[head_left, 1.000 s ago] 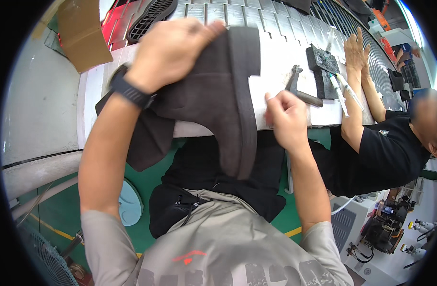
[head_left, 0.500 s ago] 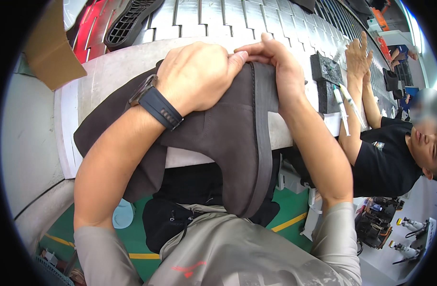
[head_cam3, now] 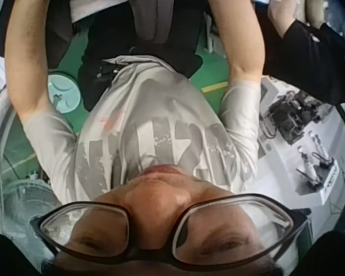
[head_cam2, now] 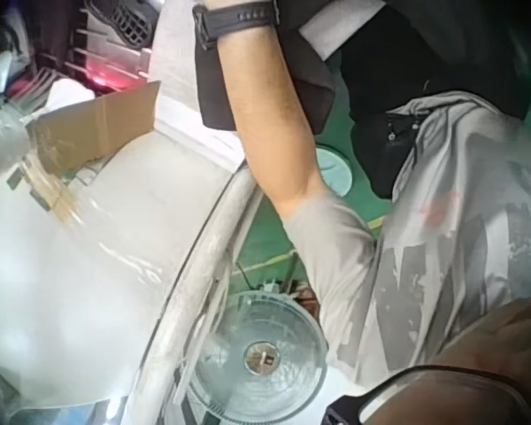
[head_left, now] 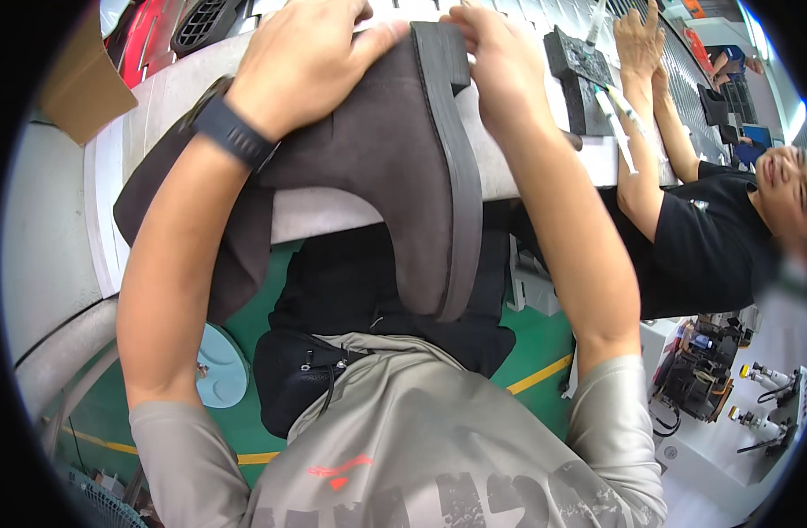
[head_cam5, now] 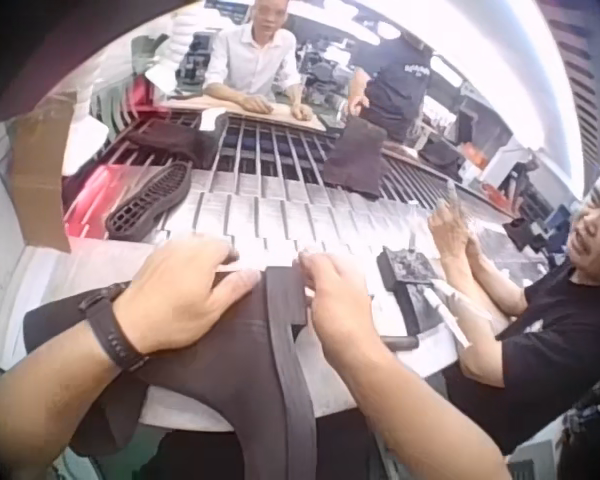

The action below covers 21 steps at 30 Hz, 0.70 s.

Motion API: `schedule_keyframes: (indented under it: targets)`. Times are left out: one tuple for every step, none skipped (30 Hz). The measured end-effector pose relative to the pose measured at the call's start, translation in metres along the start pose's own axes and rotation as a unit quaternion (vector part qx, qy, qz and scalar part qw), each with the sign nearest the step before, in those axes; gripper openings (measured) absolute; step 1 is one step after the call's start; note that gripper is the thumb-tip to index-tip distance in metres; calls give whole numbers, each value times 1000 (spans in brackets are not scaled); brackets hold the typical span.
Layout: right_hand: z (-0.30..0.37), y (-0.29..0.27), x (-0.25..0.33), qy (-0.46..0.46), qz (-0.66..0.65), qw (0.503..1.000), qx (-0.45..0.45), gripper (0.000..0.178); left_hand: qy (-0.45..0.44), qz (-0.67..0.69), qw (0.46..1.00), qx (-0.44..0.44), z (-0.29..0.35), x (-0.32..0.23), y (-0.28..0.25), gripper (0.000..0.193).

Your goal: The person attaches soles onto boot uppers by aligning and pressing them together firmly along the edges by hand, then places the assembled boots onto the conveyor belt.

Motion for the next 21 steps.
schedule_keyframes:
  targets:
    - [27, -14, -5, 23, -45, 999, 5, 44, 89, 36, 995, -26, 16, -19, -13, 50]
    - [49, -29, -7, 44, -88, 995, 7, 45, 179, 76, 980, -52, 35, -43, -26, 63]
    - [65, -42, -8, 45, -86, 995, 0, 45, 211, 83, 974, 9, 59, -62, -27, 82]
    - [78, -52, -15, 70, -122, 990, 0, 44, 243, 95, 963, 71, 86, -79, -24, 104]
    - [91, -54, -19, 97, -163, 982, 7, 44, 236, 96, 960, 115, 107, -86, -26, 127]
    - [103, -55, -14, 105, -162, 981, 3, 44, 248, 82, 958, 119, 125, -89, -28, 129]
    - [112, -47, -2, 128, -199, 971, 25, 46, 251, 65, 960, 104, 134, -91, -27, 131]
    - [120, -41, 3, 151, -234, 959, 47, 48, 254, 49, 962, 88, 142, -95, -24, 133]
    - [117, -40, 3, 133, -245, 959, 52, 53, 237, 66, 969, 39, 144, -99, -24, 107]
    - [117, -38, 1, 135, -244, 959, 55, 53, 233, 65, 969, 39, 148, -98, -10, 107]
    - [117, -42, -2, 128, -204, 970, 25, 65, 246, 42, 968, -28, 151, -97, -4, 93]
    - [118, -48, -5, 122, -161, 979, -7, 76, 256, 22, 962, -94, 152, -101, -3, 80]
    - [118, -51, 4, 78, -131, 988, -16, 73, 234, 39, 966, -105, 152, -103, -2, 74]
    - [117, -48, 6, 79, -126, 989, -14, 73, 229, 40, 967, -106, 153, -100, -1, 74]
    - [119, -47, 9, 81, -115, 990, -9, 73, 228, 42, 966, -112, 154, -98, -1, 72]
    - [121, -47, 10, 83, -104, 991, -3, 73, 228, 42, 965, -119, 155, -98, -2, 71]
    - [124, -50, 9, 82, -99, 992, -5, 73, 226, 47, 966, -119, 155, -99, -2, 71]
    - [126, -50, 10, 64, -136, 989, 6, 69, 229, 50, 965, -116, 153, -99, -2, 69]
    - [129, -52, 10, 46, -172, 984, 17, 66, 232, 53, 965, -112, 152, -99, -2, 68]
    - [133, -54, 11, 28, -209, 977, 28, 62, 233, 57, 964, -113, 152, -100, -4, 68]
    - [142, -53, 15, 20, -211, 974, 75, 68, 237, 57, 964, -109, 151, -101, -7, 66]
Point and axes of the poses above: each hand's wrist, its own z-axis away from the middle knuckle, its own y-axis out of the palm, x = y × z, the point moved 8 cm from there along -z, towards the middle knuckle, and after that the axes turned 15 degrees about -x, right-handed, at the moved point
